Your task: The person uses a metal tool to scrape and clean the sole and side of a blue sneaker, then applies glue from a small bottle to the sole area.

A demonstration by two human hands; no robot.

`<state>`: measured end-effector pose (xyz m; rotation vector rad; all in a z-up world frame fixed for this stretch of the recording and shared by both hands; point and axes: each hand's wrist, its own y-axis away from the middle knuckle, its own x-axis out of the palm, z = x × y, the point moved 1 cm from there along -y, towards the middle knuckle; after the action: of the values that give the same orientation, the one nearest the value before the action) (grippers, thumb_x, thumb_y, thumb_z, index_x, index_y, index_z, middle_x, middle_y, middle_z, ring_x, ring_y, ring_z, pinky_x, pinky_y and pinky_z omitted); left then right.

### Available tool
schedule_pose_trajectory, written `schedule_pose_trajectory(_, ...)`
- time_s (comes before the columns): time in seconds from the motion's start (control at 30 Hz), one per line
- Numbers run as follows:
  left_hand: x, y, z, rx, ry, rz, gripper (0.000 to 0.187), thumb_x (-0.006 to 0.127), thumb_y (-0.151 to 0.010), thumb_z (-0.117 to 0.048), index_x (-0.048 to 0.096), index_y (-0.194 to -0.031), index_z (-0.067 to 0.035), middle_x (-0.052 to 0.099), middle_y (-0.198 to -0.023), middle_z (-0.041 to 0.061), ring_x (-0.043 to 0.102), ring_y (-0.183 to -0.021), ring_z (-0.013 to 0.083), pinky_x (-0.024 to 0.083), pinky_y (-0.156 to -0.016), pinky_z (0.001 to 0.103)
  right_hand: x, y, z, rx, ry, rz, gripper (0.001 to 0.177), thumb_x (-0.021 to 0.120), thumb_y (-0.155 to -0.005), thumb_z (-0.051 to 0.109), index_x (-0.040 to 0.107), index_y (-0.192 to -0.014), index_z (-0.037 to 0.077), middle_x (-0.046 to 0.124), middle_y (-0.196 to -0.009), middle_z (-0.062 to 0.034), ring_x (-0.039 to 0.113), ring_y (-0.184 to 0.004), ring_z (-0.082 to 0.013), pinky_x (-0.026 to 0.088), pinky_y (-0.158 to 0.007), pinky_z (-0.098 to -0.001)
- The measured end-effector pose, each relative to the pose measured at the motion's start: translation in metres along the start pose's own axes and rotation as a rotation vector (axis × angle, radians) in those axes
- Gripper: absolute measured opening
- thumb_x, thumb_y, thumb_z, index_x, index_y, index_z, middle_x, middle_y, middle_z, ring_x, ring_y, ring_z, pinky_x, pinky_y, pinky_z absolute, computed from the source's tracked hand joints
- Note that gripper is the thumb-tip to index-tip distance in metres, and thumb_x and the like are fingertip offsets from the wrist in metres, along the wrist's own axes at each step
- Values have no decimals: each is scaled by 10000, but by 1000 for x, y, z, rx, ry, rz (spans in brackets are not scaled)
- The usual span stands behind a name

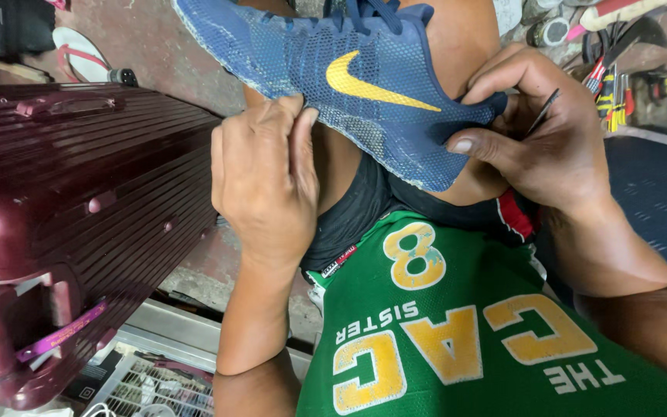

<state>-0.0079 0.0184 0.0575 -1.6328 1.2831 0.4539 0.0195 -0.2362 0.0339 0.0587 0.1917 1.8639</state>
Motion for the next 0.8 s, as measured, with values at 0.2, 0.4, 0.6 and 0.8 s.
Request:
schedule_pose_trajectory(0.2,1,6,-9,-57,-102,-21,192,828,-1046,-68,660,-1129,-28,658,-1064,90,630,-936,272,519,-809,341,3,1,3,-29,25,-16,387,828,-798,-85,592,-1087,16,567,-1107,-26,573,-967,-60,506,-813,-194)
schedule_pose_trajectory(0.4,0,8,-12,-58,-164,75,140,733,-1082,-41,608,-1137,-8,616,-1059,115,587,-920,299,494,-825,375,1,1,1,-93,93,19,379,867,-834,-77,598,-1088,6,560,-1074,-31,559,-956,-69,472,-783,-197)
schedule_pose_trajectory(0.6,-5,-3,1,-50,48,192,125,693,-1089,-11,570,-1109,-17,572,-1025,132,551,-937,328,456,-857,416,-3,-5,-3,-29,-4,-13,358,839,-832,-43,592,-1079,31,580,-1088,-12,571,-917,-60,480,-804,-203)
schedule_pose_trajectory(0.8,3,1,-2,-4,69,111,154,678,-1034,30,549,-1117,38,556,-1114,230,567,-1045,380,482,-936,449,-5,-4,-4,-13,15,-4,372,861,-817,-19,596,-1074,26,574,-1070,-16,539,-894,-63,442,-778,-210)
